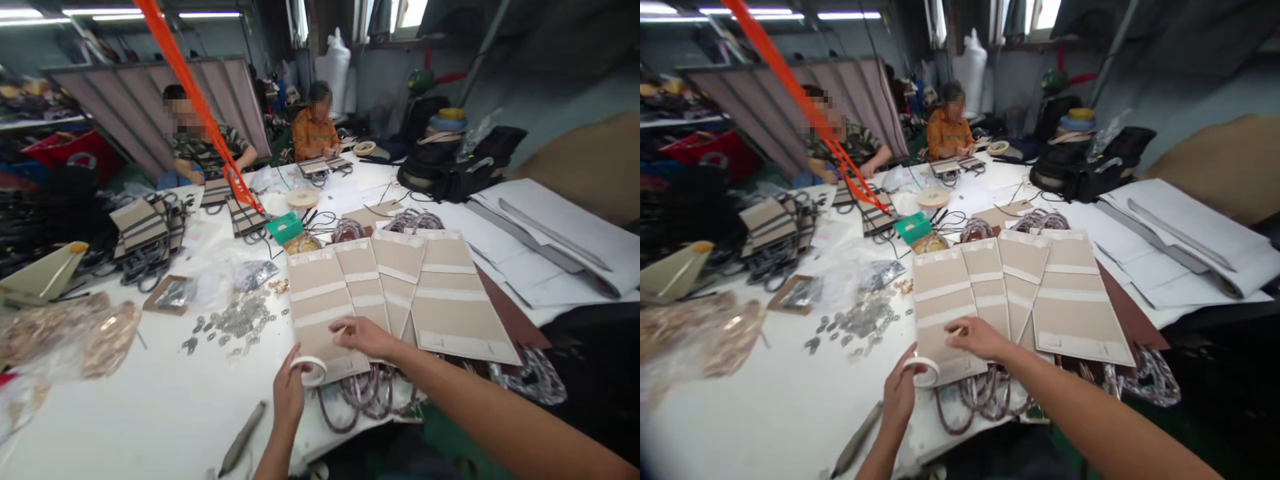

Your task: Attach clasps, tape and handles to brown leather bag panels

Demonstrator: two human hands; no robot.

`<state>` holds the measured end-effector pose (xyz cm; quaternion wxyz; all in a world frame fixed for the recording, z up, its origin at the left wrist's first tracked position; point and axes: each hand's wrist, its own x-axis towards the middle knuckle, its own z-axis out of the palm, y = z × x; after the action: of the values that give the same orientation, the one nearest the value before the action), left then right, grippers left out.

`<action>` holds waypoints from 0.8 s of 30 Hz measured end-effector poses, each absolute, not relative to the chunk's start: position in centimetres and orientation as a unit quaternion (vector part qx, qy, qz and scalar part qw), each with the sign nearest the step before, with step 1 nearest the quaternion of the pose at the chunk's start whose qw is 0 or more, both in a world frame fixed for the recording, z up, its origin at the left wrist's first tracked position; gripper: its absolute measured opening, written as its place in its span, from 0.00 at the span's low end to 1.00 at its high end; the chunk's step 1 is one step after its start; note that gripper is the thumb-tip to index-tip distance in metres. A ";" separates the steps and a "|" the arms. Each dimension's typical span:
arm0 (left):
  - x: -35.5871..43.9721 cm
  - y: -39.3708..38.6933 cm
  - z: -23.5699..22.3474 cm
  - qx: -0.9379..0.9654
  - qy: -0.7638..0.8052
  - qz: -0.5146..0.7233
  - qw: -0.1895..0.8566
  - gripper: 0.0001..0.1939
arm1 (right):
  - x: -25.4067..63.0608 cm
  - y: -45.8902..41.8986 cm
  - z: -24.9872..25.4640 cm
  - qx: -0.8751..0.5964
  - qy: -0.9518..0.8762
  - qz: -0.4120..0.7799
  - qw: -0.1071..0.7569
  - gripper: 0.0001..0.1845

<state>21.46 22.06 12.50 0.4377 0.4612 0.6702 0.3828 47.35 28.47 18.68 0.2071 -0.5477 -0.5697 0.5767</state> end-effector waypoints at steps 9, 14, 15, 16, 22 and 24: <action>21.3 37.7 7.7 0.344 0.696 0.433 0.458 0.14 | 58.1 39.0 14.1 -0.792 -0.426 0.350 0.260 0.29; 20.7 41.9 7.2 0.319 0.709 0.433 0.455 0.11 | 55.7 43.3 12.2 -0.774 -0.399 0.377 0.316 0.29; 20.6 42.5 7.2 0.315 0.708 0.435 0.458 0.12 | 55.2 44.0 12.1 -0.759 -0.400 0.392 0.333 0.27; 20.7 43.0 7.2 0.313 0.703 0.438 0.464 0.13 | 54.8 44.6 12.2 -0.741 -0.401 0.409 0.350 0.26; 23.2 44.3 9.4 0.322 0.649 0.480 0.495 0.22 | 54.3 43.8 15.5 -0.631 -0.404 0.494 0.442 0.24; 25.2 44.4 11.0 0.343 0.623 0.491 0.503 0.22 | 56.1 42.1 17.1 -0.608 -0.403 0.501 0.466 0.25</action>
<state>25.18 44.39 10.96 0.5031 0.3429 0.6230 0.4911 56.13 42.14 17.08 0.4660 -0.6078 -0.4030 0.5011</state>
